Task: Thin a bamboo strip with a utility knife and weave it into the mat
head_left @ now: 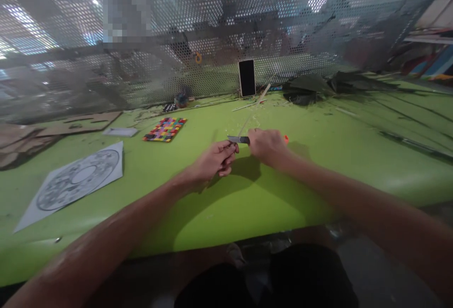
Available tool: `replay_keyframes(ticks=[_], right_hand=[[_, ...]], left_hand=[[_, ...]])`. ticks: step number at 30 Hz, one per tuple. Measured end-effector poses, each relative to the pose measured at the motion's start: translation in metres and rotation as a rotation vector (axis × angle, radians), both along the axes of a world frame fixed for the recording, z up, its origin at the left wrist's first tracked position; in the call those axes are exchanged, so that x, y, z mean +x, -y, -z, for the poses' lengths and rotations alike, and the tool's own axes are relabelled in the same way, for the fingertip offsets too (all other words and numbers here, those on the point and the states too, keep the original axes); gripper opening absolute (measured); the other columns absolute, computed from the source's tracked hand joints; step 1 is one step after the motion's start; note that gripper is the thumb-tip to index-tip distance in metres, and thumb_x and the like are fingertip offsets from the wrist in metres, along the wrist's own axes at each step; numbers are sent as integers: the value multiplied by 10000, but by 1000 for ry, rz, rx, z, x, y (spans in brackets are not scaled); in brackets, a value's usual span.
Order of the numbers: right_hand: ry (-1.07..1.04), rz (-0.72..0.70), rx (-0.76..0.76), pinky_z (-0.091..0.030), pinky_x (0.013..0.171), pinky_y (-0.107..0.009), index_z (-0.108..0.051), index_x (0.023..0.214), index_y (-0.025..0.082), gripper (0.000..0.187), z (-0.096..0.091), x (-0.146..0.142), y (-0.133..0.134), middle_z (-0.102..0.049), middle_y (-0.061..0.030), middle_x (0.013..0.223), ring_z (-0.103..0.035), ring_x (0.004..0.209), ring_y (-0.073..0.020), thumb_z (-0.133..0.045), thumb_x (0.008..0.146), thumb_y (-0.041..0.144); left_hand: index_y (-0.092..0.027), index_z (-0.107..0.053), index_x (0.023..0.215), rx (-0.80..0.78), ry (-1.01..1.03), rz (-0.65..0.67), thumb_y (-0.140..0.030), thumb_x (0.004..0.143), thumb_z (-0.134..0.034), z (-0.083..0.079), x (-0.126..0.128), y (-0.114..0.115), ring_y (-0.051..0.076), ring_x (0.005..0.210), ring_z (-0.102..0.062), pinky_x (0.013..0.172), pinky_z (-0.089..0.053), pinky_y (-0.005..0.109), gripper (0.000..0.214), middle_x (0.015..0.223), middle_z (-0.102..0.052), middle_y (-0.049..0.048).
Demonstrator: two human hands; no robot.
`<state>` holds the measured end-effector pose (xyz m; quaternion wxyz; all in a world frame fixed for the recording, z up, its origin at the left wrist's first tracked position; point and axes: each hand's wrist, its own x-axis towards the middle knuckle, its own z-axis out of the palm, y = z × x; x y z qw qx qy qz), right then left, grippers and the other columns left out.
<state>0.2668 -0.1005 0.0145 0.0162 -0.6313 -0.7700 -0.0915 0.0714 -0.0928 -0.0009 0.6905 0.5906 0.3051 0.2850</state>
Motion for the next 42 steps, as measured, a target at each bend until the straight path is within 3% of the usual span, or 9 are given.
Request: replay_keyframes(ticks=[20,24,30,37,42], right_hand=[[-17,52,-12,-299,607,-305,-657,1095,127,366,1,7,-6,-714,-127,879,-599,689,-194,-302,1026,184],[-49,168,-3,-326,604,-302,-666,1121,106,380,-6,30,-18,-704,-120,830,-574,644,-175,-304,1062,208],[-60,325,73,-344,637,-330,-683,1181,85,378,-15,66,-37,-729,-219,1013,-634,805,-255,-361,1031,215],[-84,144,5,-317,588,-296,-699,1106,115,347,-3,30,-18,-740,-130,885,-618,694,-194,-384,1039,246],[-67,53,-16,-336,625,-300,-716,1095,135,329,-1,6,-4,-762,-135,929,-652,767,-214,-428,1017,274]], left_hand=[[-164,-560,962,95,-70,23,-287,1081,-466,6,-5,-7,27,419,-347,381,-322,151,195,638,-397,-81],[-168,-576,982,119,-93,71,-318,1072,-495,7,-7,-3,42,444,-388,394,-363,163,192,646,-417,-72],[-179,-564,994,81,-141,148,-309,1078,-456,9,-5,1,44,408,-386,388,-386,175,188,633,-408,-84],[-176,-564,1075,79,-169,87,-301,1080,-437,12,-5,-1,49,428,-395,399,-410,173,179,665,-450,-77],[-186,-556,1249,104,-141,41,-294,1086,-413,5,-5,2,52,393,-302,350,-286,145,242,598,-382,-106]])
